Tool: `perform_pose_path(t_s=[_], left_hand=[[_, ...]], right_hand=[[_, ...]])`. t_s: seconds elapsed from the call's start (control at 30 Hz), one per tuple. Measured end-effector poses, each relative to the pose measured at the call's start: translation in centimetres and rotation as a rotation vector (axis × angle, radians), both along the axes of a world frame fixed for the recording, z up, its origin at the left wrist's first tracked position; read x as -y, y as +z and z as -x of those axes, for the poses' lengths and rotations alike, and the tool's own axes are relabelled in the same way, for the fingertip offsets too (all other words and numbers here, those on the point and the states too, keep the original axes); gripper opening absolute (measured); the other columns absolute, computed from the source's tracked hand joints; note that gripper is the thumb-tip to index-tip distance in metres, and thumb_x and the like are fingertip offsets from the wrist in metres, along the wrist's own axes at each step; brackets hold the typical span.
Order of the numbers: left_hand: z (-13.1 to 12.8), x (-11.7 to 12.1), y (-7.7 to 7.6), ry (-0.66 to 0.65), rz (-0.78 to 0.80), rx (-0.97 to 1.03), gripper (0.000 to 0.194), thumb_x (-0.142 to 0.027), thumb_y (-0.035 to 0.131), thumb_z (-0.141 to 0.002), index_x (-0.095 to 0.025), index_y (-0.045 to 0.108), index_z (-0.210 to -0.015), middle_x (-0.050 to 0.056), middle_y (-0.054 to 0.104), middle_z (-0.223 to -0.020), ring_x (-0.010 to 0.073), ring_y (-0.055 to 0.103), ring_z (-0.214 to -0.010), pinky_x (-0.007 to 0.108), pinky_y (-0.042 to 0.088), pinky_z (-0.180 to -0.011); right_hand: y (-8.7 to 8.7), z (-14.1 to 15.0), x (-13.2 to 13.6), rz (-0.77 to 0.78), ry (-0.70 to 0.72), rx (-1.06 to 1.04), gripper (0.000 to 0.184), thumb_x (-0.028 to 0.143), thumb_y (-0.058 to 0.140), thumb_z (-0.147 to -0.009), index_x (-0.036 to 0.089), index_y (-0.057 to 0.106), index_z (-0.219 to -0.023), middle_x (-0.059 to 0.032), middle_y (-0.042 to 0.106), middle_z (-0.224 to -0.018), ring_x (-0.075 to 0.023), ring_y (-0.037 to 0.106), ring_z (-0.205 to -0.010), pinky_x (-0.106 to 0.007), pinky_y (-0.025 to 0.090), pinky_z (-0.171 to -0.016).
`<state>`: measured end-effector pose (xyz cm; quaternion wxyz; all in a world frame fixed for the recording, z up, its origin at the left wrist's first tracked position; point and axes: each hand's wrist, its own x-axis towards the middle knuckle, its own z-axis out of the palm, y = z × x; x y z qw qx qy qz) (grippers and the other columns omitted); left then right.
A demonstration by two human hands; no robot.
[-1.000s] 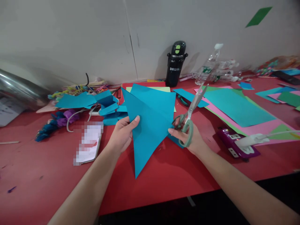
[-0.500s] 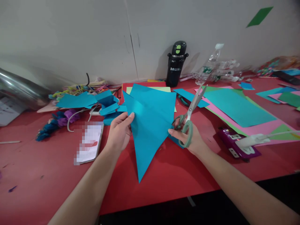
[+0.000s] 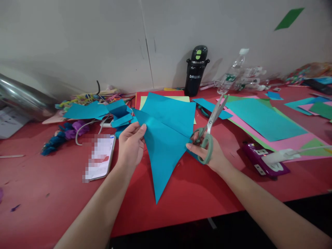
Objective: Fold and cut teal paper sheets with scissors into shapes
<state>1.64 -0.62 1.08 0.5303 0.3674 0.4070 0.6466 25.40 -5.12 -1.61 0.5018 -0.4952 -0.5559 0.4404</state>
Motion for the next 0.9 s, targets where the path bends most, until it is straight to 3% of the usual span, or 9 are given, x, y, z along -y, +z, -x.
perform_pose_path(t_s=[0.17,0.47,0.6,0.67,0.73,0.83,0.9], left_hand=[[0.3,0.0,0.0,0.006,-0.008,-0.031,0.016,-0.035,0.080,-0.078,-0.021,0.072,-0.077,0.000,0.067,-0.071,0.0120,0.063,-0.062,0.026,0.052,-0.058],[0.1,-0.1,-0.1,0.160,-0.064,-0.023,0.016,-0.026,0.082,-0.076,-0.021,0.069,-0.083,-0.003,0.065,-0.072,0.0100,0.060,-0.066,0.023,0.048,-0.063],[0.2,0.8,0.1,0.314,-0.226,-0.445,0.015,-0.032,0.073,-0.086,-0.022,0.063,-0.084,-0.005,0.052,-0.066,0.0096,0.046,-0.056,0.025,0.036,-0.055],[0.3,1.1,0.1,0.437,-0.332,-0.711,0.016,-0.032,0.068,-0.090,-0.021,0.058,-0.085,-0.004,0.050,-0.070,0.0106,0.044,-0.057,0.026,0.034,-0.054],[0.3,1.1,0.1,0.505,-0.406,-0.852,0.016,-0.032,0.066,-0.091,-0.021,0.055,-0.086,-0.003,0.051,-0.073,0.0114,0.045,-0.060,0.026,0.034,-0.054],[0.2,0.9,0.0,0.432,-0.399,-0.757,0.020,-0.038,0.066,-0.091,-0.021,0.055,-0.091,-0.004,0.049,-0.071,0.0109,0.046,-0.058,0.024,0.037,-0.054],[0.0,0.9,0.2,0.236,-0.282,-0.544,0.026,-0.042,0.068,-0.089,-0.022,0.057,-0.100,-0.003,0.055,-0.072,0.0112,0.054,-0.059,0.024,0.044,-0.056]], right_hand=[[0.0,0.2,0.1,-0.002,0.015,-0.040,0.043,0.049,0.082,-0.069,0.024,0.048,-0.080,0.0030,0.050,-0.074,-0.0160,0.053,-0.065,-0.035,0.049,-0.060],[-0.2,0.3,0.2,-0.016,0.013,-0.034,0.037,0.042,0.081,-0.073,0.024,0.050,-0.080,0.0020,0.053,-0.075,-0.0163,0.054,-0.067,-0.035,0.049,-0.062],[0.0,0.5,0.3,-0.008,0.003,-0.008,0.041,0.048,0.081,-0.071,0.024,0.050,-0.079,0.0015,0.054,-0.074,-0.0160,0.053,-0.065,-0.034,0.048,-0.060],[0.0,0.5,0.4,-0.019,0.002,0.007,0.041,0.050,0.081,-0.072,0.024,0.049,-0.078,0.0020,0.053,-0.072,-0.0157,0.053,-0.064,-0.033,0.047,-0.059],[0.0,0.5,0.4,-0.037,0.008,0.006,0.041,0.049,0.080,-0.073,0.024,0.048,-0.078,0.0027,0.052,-0.070,-0.0154,0.052,-0.064,-0.033,0.046,-0.058],[-0.1,0.3,0.3,-0.037,0.012,-0.022,0.040,0.047,0.081,-0.072,0.023,0.049,-0.079,0.0031,0.052,-0.072,-0.0148,0.052,-0.063,-0.032,0.045,-0.058],[-0.1,0.2,0.2,-0.020,0.003,-0.051,0.041,0.045,0.083,-0.070,0.023,0.050,-0.080,0.0030,0.052,-0.073,-0.0147,0.052,-0.064,-0.033,0.045,-0.059]])
